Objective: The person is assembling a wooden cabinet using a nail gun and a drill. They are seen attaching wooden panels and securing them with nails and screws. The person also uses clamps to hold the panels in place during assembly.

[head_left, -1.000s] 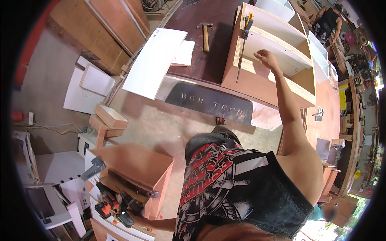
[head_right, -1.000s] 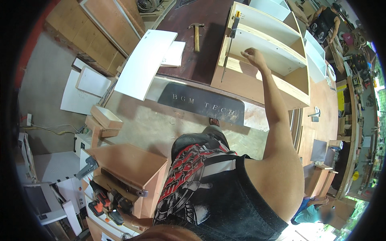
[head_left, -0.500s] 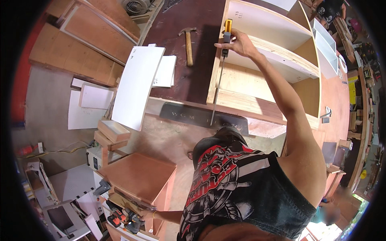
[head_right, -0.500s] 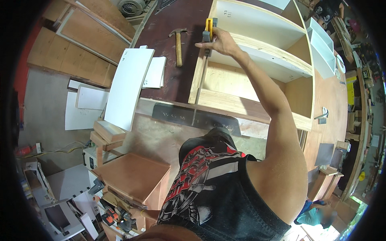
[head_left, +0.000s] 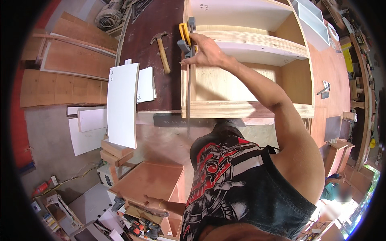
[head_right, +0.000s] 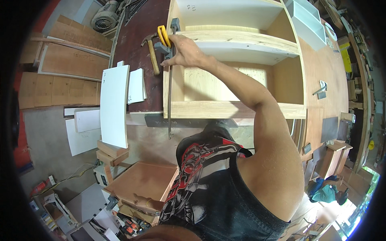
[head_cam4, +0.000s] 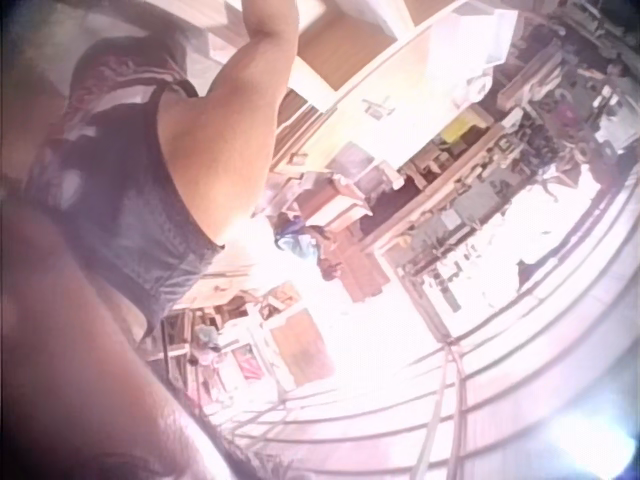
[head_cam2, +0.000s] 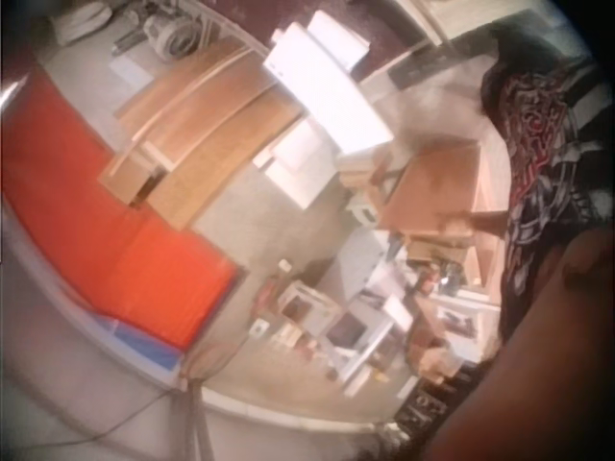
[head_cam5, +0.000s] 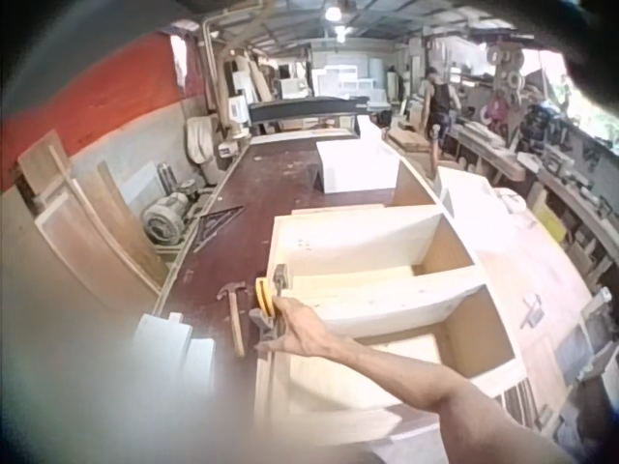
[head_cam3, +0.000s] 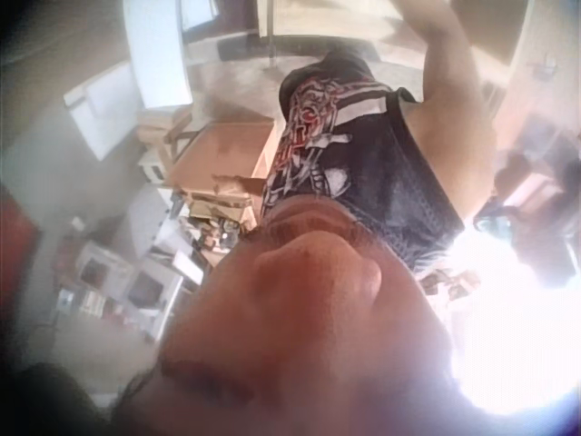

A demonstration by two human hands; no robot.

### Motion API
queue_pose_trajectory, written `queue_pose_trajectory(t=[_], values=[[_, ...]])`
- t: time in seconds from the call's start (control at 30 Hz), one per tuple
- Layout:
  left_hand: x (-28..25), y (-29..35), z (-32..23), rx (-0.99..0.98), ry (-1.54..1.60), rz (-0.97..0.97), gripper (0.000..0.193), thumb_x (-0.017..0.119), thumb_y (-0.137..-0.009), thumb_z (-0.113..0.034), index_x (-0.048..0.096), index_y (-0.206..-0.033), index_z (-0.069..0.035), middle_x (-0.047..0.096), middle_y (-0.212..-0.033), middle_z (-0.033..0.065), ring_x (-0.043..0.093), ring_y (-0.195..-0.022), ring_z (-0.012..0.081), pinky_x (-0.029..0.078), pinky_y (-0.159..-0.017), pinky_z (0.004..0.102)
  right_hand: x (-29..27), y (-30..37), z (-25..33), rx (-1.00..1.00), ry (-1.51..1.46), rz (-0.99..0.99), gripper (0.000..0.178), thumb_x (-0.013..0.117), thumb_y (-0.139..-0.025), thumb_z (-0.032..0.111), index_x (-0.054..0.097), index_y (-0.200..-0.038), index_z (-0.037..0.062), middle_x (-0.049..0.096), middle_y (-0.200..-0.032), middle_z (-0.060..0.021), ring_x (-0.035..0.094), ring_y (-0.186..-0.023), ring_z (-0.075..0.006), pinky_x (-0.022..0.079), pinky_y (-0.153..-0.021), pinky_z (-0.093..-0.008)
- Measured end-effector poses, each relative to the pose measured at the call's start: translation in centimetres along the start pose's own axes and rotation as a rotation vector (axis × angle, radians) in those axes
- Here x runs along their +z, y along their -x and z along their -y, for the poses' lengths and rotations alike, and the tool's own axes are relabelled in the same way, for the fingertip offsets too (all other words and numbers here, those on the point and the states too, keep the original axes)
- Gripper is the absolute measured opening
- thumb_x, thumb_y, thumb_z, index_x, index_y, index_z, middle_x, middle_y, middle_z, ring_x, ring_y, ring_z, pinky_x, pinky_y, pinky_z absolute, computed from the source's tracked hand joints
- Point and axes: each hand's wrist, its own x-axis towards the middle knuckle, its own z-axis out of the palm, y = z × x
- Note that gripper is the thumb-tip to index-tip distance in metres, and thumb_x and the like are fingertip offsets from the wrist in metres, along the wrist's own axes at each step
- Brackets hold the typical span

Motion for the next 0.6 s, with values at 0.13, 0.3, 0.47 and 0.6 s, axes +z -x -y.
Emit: queue_pose_trajectory(t=[0.13, 0.3, 0.47, 0.6], values=[[3.4, -4.5, 2.5, 0.140, 0.294, 0.126, 0.061, 0.068, -0.093, -0.042, 0.059, -0.127, 0.008, 0.067, -0.116, 0.0263, 0.066, -0.103, 0.0370, 0.048, -0.092, 0.0474, -1.1, 1.7, 3.6, -0.072, 0.043, -0.087, 0.088, 0.090, -0.068, 0.041, 0.050, -0.130, -0.0053, 0.058, -0.118, -0.0241, 0.055, -0.114, -0.0393, 0.048, -0.099, -0.0466], [4.6, -2.0, -0.5, 0.602, 0.579, 0.483, 0.055, 0.063, -0.097, -0.027, 0.049, -0.141, 0.003, 0.059, -0.135, 0.0173, 0.057, -0.122, 0.0286, 0.043, -0.106, 0.0448, -2.7, 5.6, 12.0, -0.305, 0.090, -0.171, 0.086, 0.090, -0.062, 0.030, 0.049, -0.131, -0.0018, 0.056, -0.117, -0.0187, 0.053, -0.110, -0.0382, 0.048, -0.096, -0.0463], [2.2, 5.6, -10.9, 0.770, 0.741, 1.174, 0.045, 0.055, -0.102, -0.019, 0.050, -0.144, -0.005, 0.056, -0.141, 0.0144, 0.055, -0.127, 0.0223, 0.044, -0.107, 0.0349, 2.9, 8.1, 21.9, -0.510, -0.044, -0.215, 0.082, 0.091, -0.060, 0.027, 0.052, -0.127, 0.0005, 0.056, -0.119, -0.0170, 0.052, -0.102, -0.0363, 0.047, -0.092, -0.0452], [-2.6, 6.6, -11.7, 0.892, 0.483, 1.450, 0.043, 0.058, -0.101, -0.014, 0.051, -0.142, -0.003, 0.063, -0.130, 0.0084, 0.063, -0.109, 0.0183, 0.049, -0.098, 0.0315, 11.4, 10.5, 29.7, -0.553, -0.198, -0.092, 0.084, 0.090, -0.058, 0.020, 0.054, -0.132, 0.0028, 0.058, -0.119, -0.0183, 0.053, -0.108, -0.0395, 0.045, -0.096, -0.0483]])
